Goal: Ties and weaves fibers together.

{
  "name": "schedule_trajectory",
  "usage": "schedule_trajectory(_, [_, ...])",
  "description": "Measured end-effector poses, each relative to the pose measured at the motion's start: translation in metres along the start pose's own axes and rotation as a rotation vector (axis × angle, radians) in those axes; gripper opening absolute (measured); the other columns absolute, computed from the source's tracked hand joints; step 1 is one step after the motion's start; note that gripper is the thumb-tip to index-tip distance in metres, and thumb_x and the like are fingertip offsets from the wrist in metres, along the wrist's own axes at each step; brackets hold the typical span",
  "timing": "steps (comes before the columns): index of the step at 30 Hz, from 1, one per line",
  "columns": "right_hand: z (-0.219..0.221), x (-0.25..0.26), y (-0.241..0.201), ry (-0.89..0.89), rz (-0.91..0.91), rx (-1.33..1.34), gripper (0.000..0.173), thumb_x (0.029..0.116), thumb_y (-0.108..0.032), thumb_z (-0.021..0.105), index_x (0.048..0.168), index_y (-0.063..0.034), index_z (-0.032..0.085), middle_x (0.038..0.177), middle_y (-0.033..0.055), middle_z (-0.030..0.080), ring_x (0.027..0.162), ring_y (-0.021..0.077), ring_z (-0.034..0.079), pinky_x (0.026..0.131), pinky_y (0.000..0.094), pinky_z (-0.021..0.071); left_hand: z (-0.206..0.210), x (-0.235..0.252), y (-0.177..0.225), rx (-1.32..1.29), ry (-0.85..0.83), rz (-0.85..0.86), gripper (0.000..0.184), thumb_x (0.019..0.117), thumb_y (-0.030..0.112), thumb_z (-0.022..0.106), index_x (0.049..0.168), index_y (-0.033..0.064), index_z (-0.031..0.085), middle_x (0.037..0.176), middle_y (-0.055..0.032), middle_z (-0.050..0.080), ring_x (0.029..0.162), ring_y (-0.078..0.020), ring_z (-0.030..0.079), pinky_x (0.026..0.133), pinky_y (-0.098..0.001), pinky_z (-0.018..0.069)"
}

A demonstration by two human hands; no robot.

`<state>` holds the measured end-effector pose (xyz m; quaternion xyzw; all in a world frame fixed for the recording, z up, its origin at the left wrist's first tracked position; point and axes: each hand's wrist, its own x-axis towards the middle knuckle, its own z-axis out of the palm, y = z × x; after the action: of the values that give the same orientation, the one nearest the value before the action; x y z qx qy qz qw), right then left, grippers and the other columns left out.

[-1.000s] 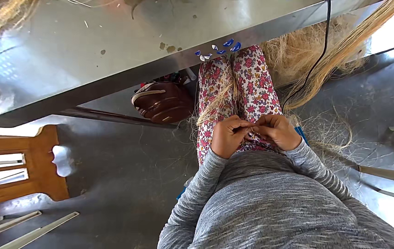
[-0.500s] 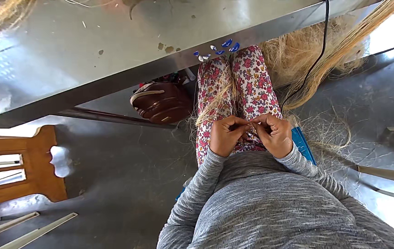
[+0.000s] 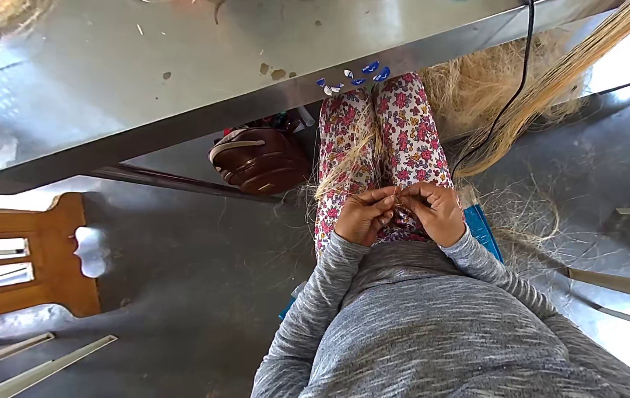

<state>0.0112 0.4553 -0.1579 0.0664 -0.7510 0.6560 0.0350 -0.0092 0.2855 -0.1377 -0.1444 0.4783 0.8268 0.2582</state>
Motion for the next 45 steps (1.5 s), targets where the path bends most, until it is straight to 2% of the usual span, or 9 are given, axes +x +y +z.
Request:
schedule_trajectory(2, [0.0, -0.002, -0.001, -0.036, -0.022, -0.045, 0.009, 0.0943, 0.0, 0.065, 0.099, 0.005, 0.071, 0.084, 0.0056, 0.071, 0.066, -0.0007, 0.061, 0.063, 0.0161, 0.0533, -0.001, 0.0, 0.001, 0.04, 0.042, 0.075, 0.027, 0.0961, -0.013, 0.051, 0.105, 0.0006, 0.073, 0.083, 0.0, 0.074, 0.061, -0.0008, 0.063, 0.059, -0.0151, 0.0541])
schedule_trajectory(8, [-0.004, -0.005, -0.003, -0.104, -0.103, -0.078, 0.011, 0.0931, 0.0, 0.065, 0.098, 0.0055, 0.073, 0.087, 0.0058, 0.074, 0.073, -0.0022, 0.065, 0.071, 0.0149, 0.0553, -0.011, -0.001, 0.001, 0.162, 0.05, 0.209, 0.028, 0.0936, -0.015, 0.055, 0.112, -0.0016, 0.072, 0.085, 0.0008, 0.075, 0.067, -0.0022, 0.067, 0.064, -0.0182, 0.0577])
schedule_trajectory(12, [-0.006, -0.008, -0.009, -0.117, -0.099, -0.074, 0.011, 0.0903, 0.0, 0.067, 0.097, 0.0047, 0.074, 0.081, 0.0035, 0.072, 0.064, -0.0041, 0.06, 0.062, 0.013, 0.0522, -0.013, -0.003, 0.001, 0.204, -0.002, 0.265, 0.03, 0.0908, -0.015, 0.059, 0.113, -0.0014, 0.072, 0.09, 0.0, 0.077, 0.073, -0.0032, 0.07, 0.068, -0.0196, 0.0592])
schedule_trajectory(16, [-0.007, -0.01, -0.014, -0.135, -0.097, -0.056, 0.011, 0.0885, 0.001, 0.067, 0.096, 0.0053, 0.073, 0.078, 0.0021, 0.071, 0.059, -0.0055, 0.056, 0.058, 0.0116, 0.0497, -0.013, -0.005, 0.001, 0.208, -0.005, 0.292, 0.03, 0.0872, -0.015, 0.059, 0.111, -0.0031, 0.072, 0.086, -0.0008, 0.076, 0.071, -0.0055, 0.07, 0.067, -0.0217, 0.0603])
schedule_trajectory(22, [-0.011, -0.013, -0.017, -0.182, -0.172, -0.058, 0.01, 0.0876, 0.002, 0.067, 0.094, 0.0055, 0.075, 0.082, 0.0047, 0.073, 0.066, -0.0029, 0.062, 0.063, 0.0134, 0.0538, -0.012, -0.006, -0.002, 0.361, -0.018, 0.434, 0.03, 0.0855, -0.013, 0.063, 0.112, -0.0032, 0.072, 0.087, -0.0001, 0.076, 0.071, -0.0045, 0.07, 0.066, -0.0219, 0.0602])
schedule_trajectory(26, [-0.013, -0.014, -0.019, -0.237, -0.239, -0.049, 0.01, 0.087, 0.002, 0.067, 0.092, 0.006, 0.075, 0.084, 0.0059, 0.073, 0.07, -0.0026, 0.063, 0.067, 0.0128, 0.0542, -0.011, -0.006, -0.003, 0.499, -0.003, 0.501, 0.028, 0.0862, -0.013, 0.066, 0.113, -0.0058, 0.071, 0.093, -0.0045, 0.075, 0.075, -0.0051, 0.071, 0.068, -0.0227, 0.0614])
schedule_trajectory(29, [-0.013, -0.014, -0.019, -0.245, -0.284, 0.0, 0.01, 0.087, 0.003, 0.067, 0.092, 0.0069, 0.075, 0.082, 0.0059, 0.073, 0.07, -0.0023, 0.063, 0.068, 0.0129, 0.0542, -0.009, -0.007, -0.003, 0.548, 0.013, 0.529, 0.028, 0.0861, -0.012, 0.067, 0.113, -0.0061, 0.072, 0.091, -0.0057, 0.075, 0.073, -0.005, 0.071, 0.067, -0.0221, 0.0614])
schedule_trajectory(38, [-0.01, -0.016, -0.013, -0.291, -0.36, 0.107, 0.009, 0.0916, 0.001, 0.068, 0.092, 0.0058, 0.075, 0.076, 0.0045, 0.069, 0.072, 0.0, 0.062, 0.071, 0.0155, 0.0536, -0.005, -0.005, -0.01, 0.539, 0.051, 0.609, 0.027, 0.0845, -0.012, 0.066, 0.11, -0.0055, 0.072, 0.087, -0.0025, 0.075, 0.07, -0.0016, 0.068, 0.066, -0.0185, 0.0583])
schedule_trajectory(45, [-0.004, -0.018, -0.014, -0.289, -0.215, 0.091, 0.007, 0.0891, 0.004, 0.067, 0.092, 0.0072, 0.073, 0.081, 0.004, 0.072, 0.068, -0.0036, 0.061, 0.066, 0.0131, 0.0532, -0.007, 0.001, -0.008, 0.249, 0.005, 0.445, 0.03, 0.0897, -0.01, 0.056, 0.114, -0.0025, 0.071, 0.087, -0.0006, 0.076, 0.074, -0.0075, 0.071, 0.069, -0.0252, 0.0612])
